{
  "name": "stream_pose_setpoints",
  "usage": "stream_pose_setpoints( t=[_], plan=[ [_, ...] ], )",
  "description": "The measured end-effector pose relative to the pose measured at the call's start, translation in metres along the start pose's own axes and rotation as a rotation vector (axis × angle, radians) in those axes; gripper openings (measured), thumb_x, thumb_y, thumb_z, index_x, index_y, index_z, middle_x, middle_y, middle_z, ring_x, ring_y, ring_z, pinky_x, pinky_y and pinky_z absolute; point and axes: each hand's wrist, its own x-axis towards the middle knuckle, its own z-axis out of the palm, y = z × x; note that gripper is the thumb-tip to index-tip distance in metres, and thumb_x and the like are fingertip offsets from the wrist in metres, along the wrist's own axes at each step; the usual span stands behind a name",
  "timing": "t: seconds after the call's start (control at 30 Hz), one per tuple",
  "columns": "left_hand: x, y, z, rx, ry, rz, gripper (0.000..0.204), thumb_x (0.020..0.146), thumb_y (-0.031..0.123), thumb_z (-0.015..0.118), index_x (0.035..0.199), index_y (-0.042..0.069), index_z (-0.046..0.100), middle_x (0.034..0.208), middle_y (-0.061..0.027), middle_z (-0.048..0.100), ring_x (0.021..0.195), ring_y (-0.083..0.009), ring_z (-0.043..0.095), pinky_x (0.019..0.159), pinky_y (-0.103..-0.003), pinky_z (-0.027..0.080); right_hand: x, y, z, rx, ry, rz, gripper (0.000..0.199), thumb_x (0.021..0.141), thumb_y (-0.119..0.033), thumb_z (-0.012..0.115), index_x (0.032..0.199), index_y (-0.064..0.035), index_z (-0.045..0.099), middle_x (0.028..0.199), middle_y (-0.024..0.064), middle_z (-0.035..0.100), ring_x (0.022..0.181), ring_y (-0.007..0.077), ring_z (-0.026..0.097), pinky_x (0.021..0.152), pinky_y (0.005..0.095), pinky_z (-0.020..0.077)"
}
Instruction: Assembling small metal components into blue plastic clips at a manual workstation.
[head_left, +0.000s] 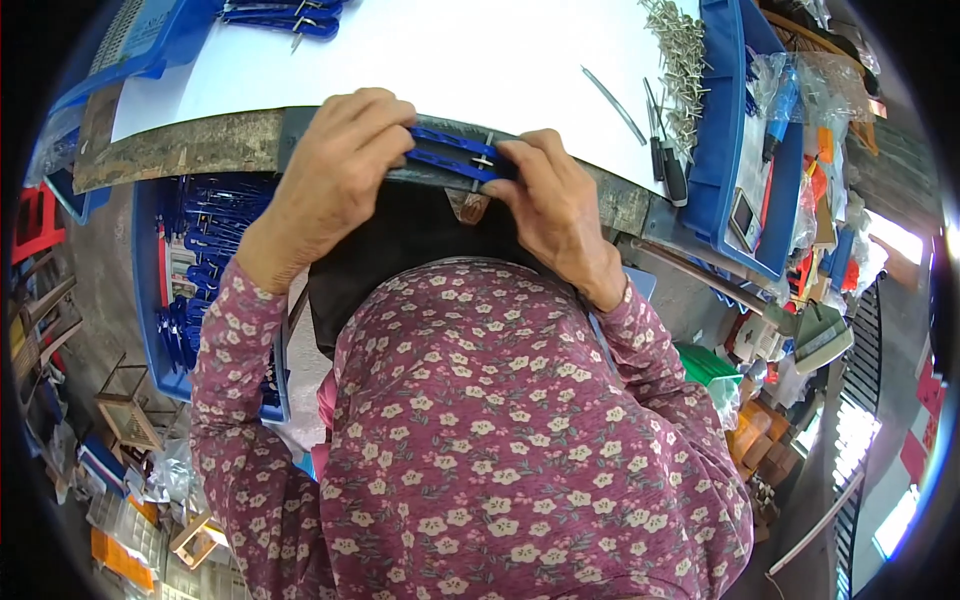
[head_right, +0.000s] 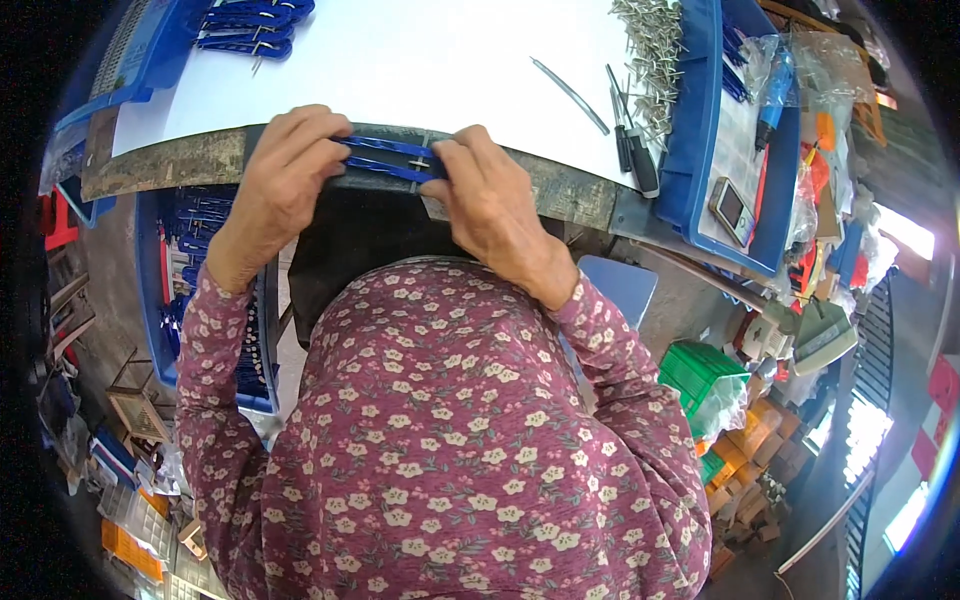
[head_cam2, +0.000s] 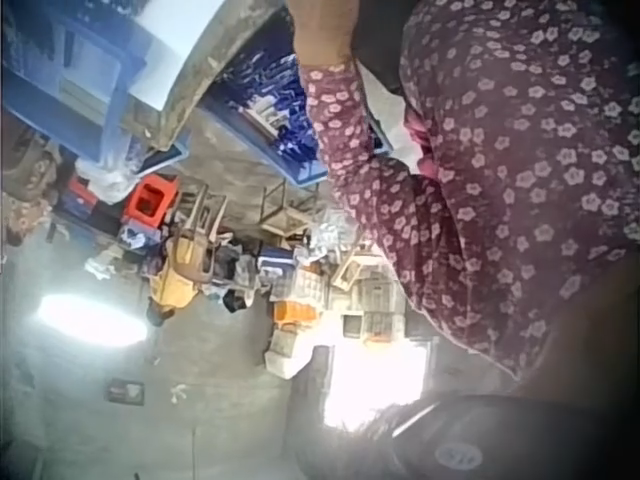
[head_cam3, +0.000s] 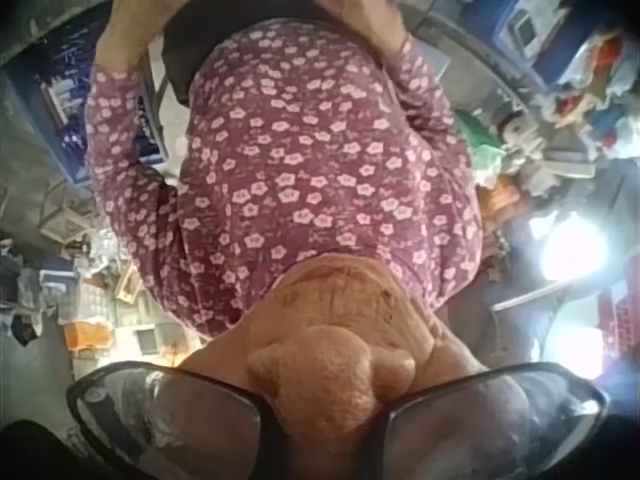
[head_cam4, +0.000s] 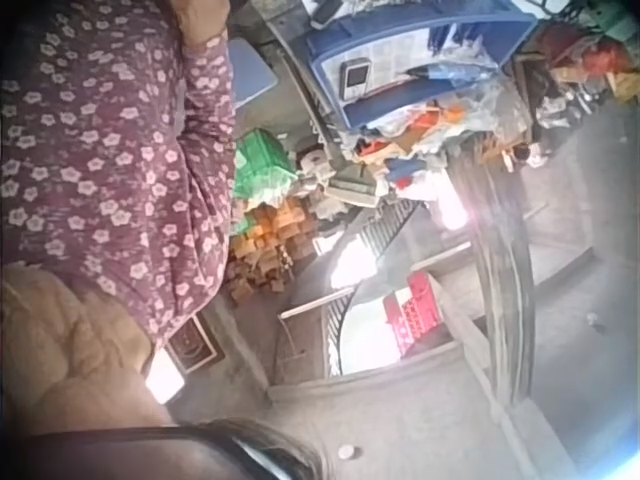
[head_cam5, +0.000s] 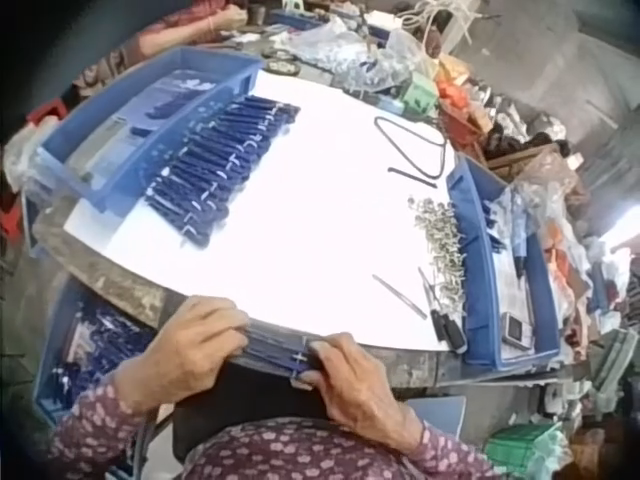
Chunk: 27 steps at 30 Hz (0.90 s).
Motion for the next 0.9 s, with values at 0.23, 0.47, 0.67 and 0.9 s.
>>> stream_pose_setpoints(
  t=[0.23, 0.47, 0.67, 0.9],
  plan=[
    [-0.036, -0.028, -0.052, 0.082, 0.032, -0.143, 0.019, 0.068, -0.01, 0.06, 0.084, -0.002, 0.054, 0.099, -0.0119, 0.059, 0.098, -0.0274, 0.055, 0.083, -0.034, 0.045, 0.058, -0.02, 0.056, 0.017, 0.018, -0.23, 0.027, 0.07, -0.006, 0.067, 0.089, 0.0028, 0.05, 0.08, 0.0133, 0.047, 0.066, 0.0267, 0.052, 0.056, 0.0363, 0.043],
    [-0.043, -0.012, -0.056, 0.041, 0.049, -0.273, 0.018, 0.069, -0.011, 0.06, 0.085, -0.002, 0.055, 0.099, -0.0124, 0.059, 0.096, -0.0282, 0.056, 0.082, -0.035, 0.045, 0.052, -0.023, 0.052, 0.016, 0.016, -0.298, 0.026, 0.072, -0.007, 0.066, 0.089, 0.0032, 0.049, 0.08, 0.0133, 0.046, 0.065, 0.0271, 0.051, 0.056, 0.035, 0.0435],
    [-0.005, 0.009, -0.007, -0.035, 0.021, -0.053, 0.018, 0.067, -0.006, 0.061, 0.082, -0.002, 0.053, 0.097, -0.0112, 0.056, 0.097, -0.0282, 0.053, 0.081, -0.036, 0.046, 0.001, 0.003, 0.005, -0.047, -0.014, -0.087, 0.031, 0.072, -0.005, 0.067, 0.097, 0.0028, 0.052, 0.084, 0.0134, 0.05, 0.064, 0.0252, 0.053, 0.054, 0.0327, 0.0444],
    [-0.008, -0.003, -0.012, -0.098, 0.052, -0.101, 0.019, 0.068, -0.008, 0.06, 0.084, 0.0, 0.054, 0.095, -0.0097, 0.057, 0.097, -0.0279, 0.054, 0.081, -0.036, 0.045, 0.011, 0.001, 0.016, 0.006, 0.057, -0.123, 0.031, 0.07, -0.003, 0.069, 0.095, 0.0021, 0.052, 0.081, 0.0122, 0.052, 0.061, 0.025, 0.054, 0.052, 0.0325, 0.044]
  ],
)
